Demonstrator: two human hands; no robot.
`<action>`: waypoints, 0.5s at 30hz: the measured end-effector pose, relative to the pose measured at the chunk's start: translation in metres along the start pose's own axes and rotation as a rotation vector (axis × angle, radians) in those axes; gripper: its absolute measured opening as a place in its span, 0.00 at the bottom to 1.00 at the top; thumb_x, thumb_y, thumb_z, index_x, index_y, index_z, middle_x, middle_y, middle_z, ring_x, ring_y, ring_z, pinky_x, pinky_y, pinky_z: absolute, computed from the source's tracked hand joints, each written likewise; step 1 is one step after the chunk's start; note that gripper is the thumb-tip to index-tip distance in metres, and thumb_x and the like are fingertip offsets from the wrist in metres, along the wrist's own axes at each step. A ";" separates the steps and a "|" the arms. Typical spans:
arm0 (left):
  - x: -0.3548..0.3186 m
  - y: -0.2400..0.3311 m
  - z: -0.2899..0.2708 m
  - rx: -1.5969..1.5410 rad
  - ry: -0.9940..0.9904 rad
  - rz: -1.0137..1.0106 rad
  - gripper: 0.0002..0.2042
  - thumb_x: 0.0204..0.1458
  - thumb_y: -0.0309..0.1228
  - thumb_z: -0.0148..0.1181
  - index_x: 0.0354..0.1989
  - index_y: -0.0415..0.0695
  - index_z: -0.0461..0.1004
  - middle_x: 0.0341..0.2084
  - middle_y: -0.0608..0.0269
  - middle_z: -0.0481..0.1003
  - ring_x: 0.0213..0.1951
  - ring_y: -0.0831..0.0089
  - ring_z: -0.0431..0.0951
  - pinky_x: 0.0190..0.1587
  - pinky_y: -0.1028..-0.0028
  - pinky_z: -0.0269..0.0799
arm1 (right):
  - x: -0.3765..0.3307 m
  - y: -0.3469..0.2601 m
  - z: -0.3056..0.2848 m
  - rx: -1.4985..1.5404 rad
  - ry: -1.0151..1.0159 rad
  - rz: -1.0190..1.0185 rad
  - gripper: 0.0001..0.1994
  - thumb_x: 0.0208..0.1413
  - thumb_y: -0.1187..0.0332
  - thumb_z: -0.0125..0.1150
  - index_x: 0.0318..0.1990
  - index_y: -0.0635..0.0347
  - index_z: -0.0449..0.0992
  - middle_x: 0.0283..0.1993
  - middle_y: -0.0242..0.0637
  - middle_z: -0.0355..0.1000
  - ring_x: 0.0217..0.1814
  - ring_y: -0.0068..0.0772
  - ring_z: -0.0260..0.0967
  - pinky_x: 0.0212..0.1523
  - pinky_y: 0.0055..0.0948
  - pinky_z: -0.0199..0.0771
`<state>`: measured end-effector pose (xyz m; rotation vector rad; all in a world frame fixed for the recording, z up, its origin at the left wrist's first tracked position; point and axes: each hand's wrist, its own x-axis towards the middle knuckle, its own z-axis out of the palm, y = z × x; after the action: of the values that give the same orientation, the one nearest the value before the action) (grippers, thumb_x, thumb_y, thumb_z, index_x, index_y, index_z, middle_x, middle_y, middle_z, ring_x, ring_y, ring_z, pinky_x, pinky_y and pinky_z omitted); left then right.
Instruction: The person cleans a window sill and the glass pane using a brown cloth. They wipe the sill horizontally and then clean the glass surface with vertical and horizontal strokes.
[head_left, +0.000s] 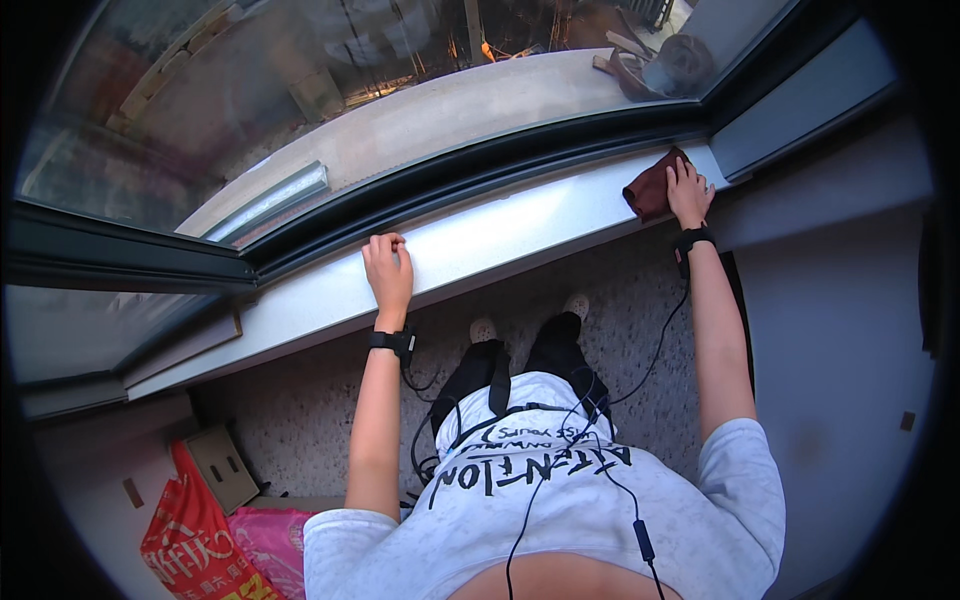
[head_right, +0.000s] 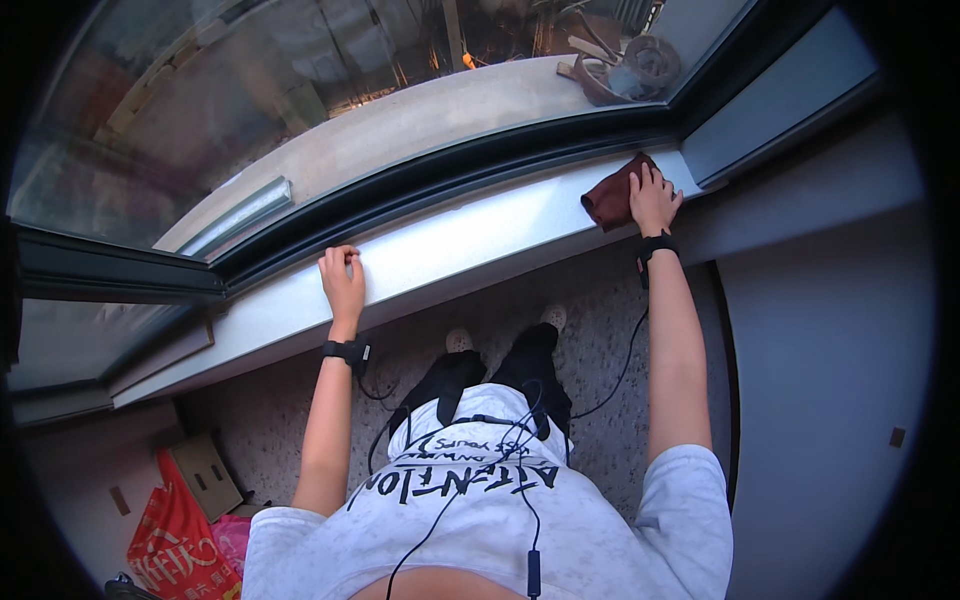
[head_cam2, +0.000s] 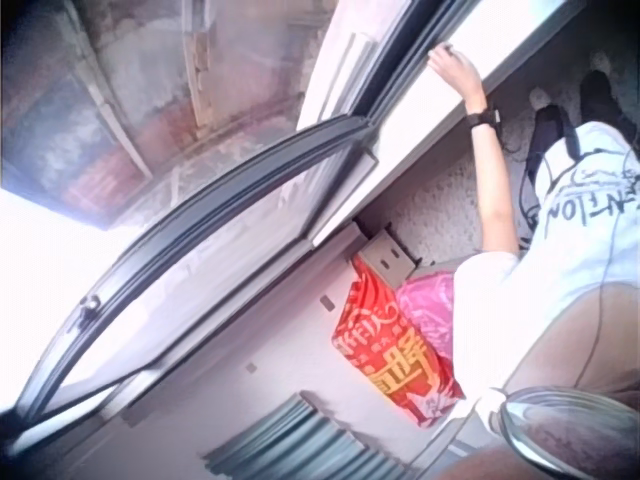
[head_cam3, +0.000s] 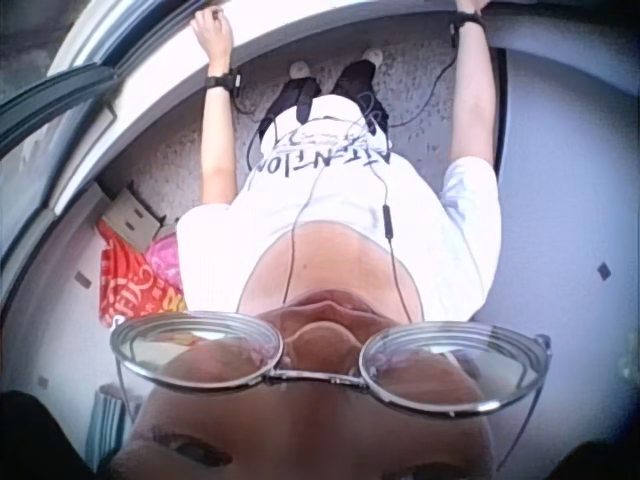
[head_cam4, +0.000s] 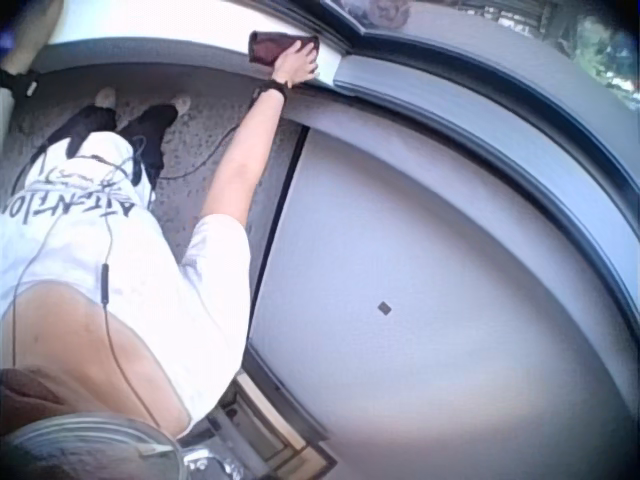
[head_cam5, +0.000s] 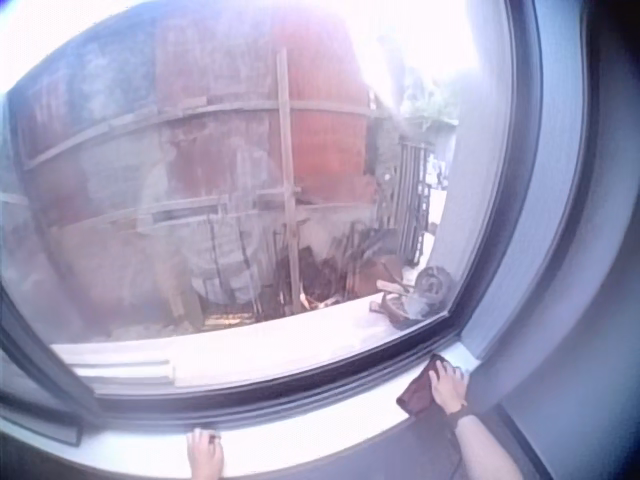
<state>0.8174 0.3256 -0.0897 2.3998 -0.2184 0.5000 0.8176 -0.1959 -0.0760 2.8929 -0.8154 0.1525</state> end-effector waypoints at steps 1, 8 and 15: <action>-0.001 0.000 -0.001 -0.001 0.003 -0.001 0.02 0.51 0.20 0.51 0.31 0.38 0.70 0.30 0.58 0.68 0.37 0.61 0.67 0.41 0.68 0.64 | 0.005 -0.006 -0.007 -0.007 -0.086 0.030 0.28 0.63 0.47 0.36 0.64 0.53 0.60 0.65 0.36 0.59 0.66 0.44 0.55 0.66 0.53 0.45; -0.001 0.001 0.001 0.043 0.024 -0.025 0.02 0.50 0.20 0.51 0.31 0.39 0.69 0.30 0.58 0.68 0.37 0.61 0.67 0.40 0.67 0.64 | -0.010 -0.043 0.034 0.278 0.059 0.050 0.40 0.60 0.43 0.39 0.67 0.70 0.47 0.72 0.54 0.40 0.75 0.50 0.34 0.71 0.44 0.32; 0.002 0.011 0.001 0.114 0.048 -0.002 0.02 0.50 0.21 0.52 0.31 0.39 0.69 0.29 0.58 0.67 0.36 0.61 0.67 0.39 0.68 0.64 | -0.012 -0.085 0.023 0.250 0.052 0.351 0.41 0.60 0.42 0.38 0.66 0.75 0.46 0.71 0.59 0.39 0.75 0.53 0.33 0.71 0.46 0.30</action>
<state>0.8159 0.3167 -0.0834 2.4957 -0.1706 0.5822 0.8531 -0.1214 -0.1084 2.9223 -1.3793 0.3888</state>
